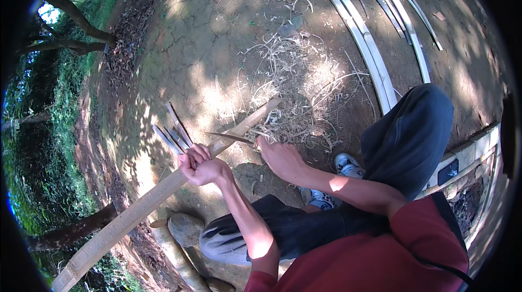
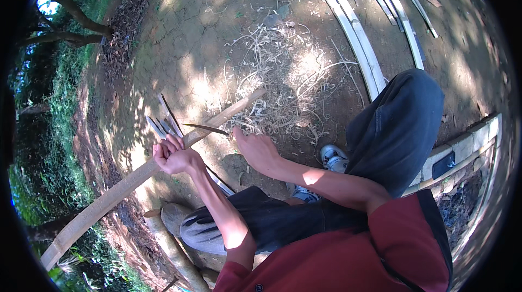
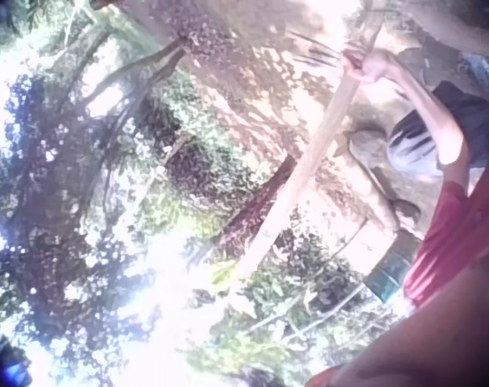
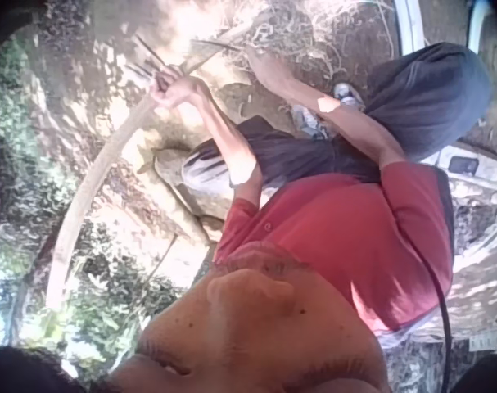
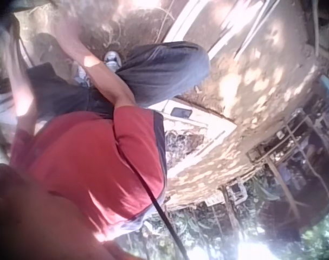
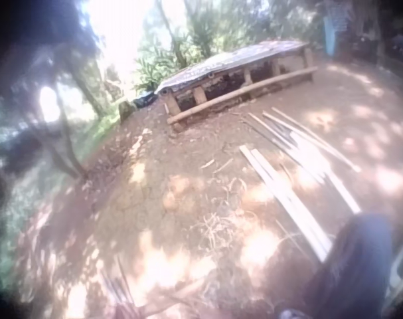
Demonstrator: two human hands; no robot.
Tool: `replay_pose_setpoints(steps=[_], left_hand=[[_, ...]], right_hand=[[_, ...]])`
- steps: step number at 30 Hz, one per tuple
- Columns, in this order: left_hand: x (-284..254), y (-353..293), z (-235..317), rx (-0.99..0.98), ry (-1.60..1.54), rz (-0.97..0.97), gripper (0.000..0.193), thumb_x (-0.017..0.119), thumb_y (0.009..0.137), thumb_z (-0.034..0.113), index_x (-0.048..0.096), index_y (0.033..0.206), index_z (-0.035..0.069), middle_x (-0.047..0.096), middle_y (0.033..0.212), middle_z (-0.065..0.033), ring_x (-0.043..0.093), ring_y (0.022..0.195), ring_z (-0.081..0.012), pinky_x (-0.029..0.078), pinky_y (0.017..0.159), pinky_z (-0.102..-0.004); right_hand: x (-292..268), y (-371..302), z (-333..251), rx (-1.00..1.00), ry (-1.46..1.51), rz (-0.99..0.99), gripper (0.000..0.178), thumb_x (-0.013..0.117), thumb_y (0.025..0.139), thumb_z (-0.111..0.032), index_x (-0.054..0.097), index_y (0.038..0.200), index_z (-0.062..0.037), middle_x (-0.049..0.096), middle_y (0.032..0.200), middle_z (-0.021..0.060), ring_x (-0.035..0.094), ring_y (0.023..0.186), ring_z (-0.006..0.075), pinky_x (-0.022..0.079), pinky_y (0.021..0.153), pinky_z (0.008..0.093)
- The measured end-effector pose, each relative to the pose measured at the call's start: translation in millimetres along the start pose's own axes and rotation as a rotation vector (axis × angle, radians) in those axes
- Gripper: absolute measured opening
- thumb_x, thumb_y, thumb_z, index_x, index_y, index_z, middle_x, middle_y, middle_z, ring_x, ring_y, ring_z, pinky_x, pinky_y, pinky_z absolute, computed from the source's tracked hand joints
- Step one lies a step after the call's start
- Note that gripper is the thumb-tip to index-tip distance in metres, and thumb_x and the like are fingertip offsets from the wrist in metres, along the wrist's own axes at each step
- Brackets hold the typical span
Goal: The person shaves a piece of bamboo by hand using a small knife, removing thin strips while holding the bamboo piece.
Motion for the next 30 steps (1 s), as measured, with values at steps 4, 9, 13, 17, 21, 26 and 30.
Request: replay_pose_setpoints(steps=[4, 9, 13, 17, 21, 26, 30], left_hand=[[-7, 3, -4, -0.023, -0.007, 0.031, 0.032, 0.038, 0.083, 0.014, 0.02, 0.056, 0.017, 0.017, 0.048, 0.004, 0.017, 0.04, -0.009, 0.013, 0.036, -0.0244], [-14, 0, -7, 0.005, -0.045, 0.011, 0.026, 0.04, 0.082, 0.013, 0.027, 0.06, 0.014, 0.019, 0.047, 0.0027, 0.019, 0.039, -0.0087, 0.016, 0.036, -0.0233], [-23, 7, -12, -0.077, -0.059, 0.121, 0.029, 0.041, 0.083, 0.014, 0.025, 0.059, 0.015, 0.024, 0.049, 0.003, 0.028, 0.041, -0.0097, 0.017, 0.038, -0.0241], [-33, 11, -12, -0.108, -0.026, 0.281, 0.028, 0.042, 0.082, 0.014, 0.025, 0.06, 0.015, 0.024, 0.05, 0.0028, 0.027, 0.041, -0.0095, 0.016, 0.039, -0.0245], [-25, -3, -11, -0.072, -0.055, 0.272, 0.023, 0.042, 0.078, 0.014, 0.027, 0.061, 0.014, 0.021, 0.048, 0.0031, 0.021, 0.041, -0.0087, 0.015, 0.039, -0.0242], [-10, -5, -7, -0.051, -0.092, 0.096, 0.022, 0.04, 0.08, 0.01, 0.028, 0.062, 0.013, 0.02, 0.048, 0.0025, 0.02, 0.041, -0.0095, 0.016, 0.038, -0.0247], [-27, 4, -15, -0.095, -0.1, 0.167, 0.023, 0.042, 0.08, 0.01, 0.029, 0.061, 0.013, 0.019, 0.048, 0.0032, 0.019, 0.041, -0.0089, 0.015, 0.038, -0.0239]], right_hand=[[18, 15, 36, 0.025, -0.021, 0.09, 0.023, 0.047, 0.087, -0.012, 0.041, 0.105, 0.0012, 0.06, 0.062, 0.0212, 0.062, 0.062, 0.0395, 0.048, 0.056, 0.0502], [11, 1, 13, 0.023, 0.02, 0.041, 0.023, 0.047, 0.087, -0.012, 0.042, 0.104, 0.0021, 0.059, 0.062, 0.022, 0.061, 0.062, 0.0407, 0.049, 0.057, 0.0502], [26, 12, 35, 0.044, -0.038, 0.052, 0.027, 0.046, 0.087, -0.012, 0.041, 0.108, 0.0043, 0.059, 0.063, 0.0229, 0.062, 0.064, 0.0415, 0.049, 0.06, 0.0497], [7, 3, 9, -0.027, -0.02, 0.051, 0.025, 0.048, 0.086, -0.011, 0.043, 0.106, 0.0047, 0.06, 0.065, 0.0209, 0.061, 0.066, 0.0413, 0.048, 0.06, 0.0499], [-5, -8, -17, -0.107, 0.023, 0.033, 0.019, 0.042, 0.083, -0.003, 0.041, 0.1, 0.0039, 0.059, 0.064, 0.0232, 0.062, 0.065, 0.0403, 0.048, 0.061, 0.0505], [14, 6, 24, 0.015, 0.019, 0.027, 0.017, 0.045, 0.084, -0.007, 0.04, 0.098, 0.0023, 0.059, 0.061, 0.0225, 0.061, 0.064, 0.042, 0.048, 0.06, 0.0525], [-7, 1, -10, -0.042, 0.007, 0.01, 0.023, 0.049, 0.086, -0.012, 0.038, 0.101, 0.0021, 0.059, 0.064, 0.0231, 0.061, 0.065, 0.0422, 0.047, 0.058, 0.0524]])
Point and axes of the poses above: each hand's wrist, its own y-axis towards the middle knuckle, its own x-axis out of the palm, z = x × y, the point moved 10 cm from there along y, towards the middle knuckle
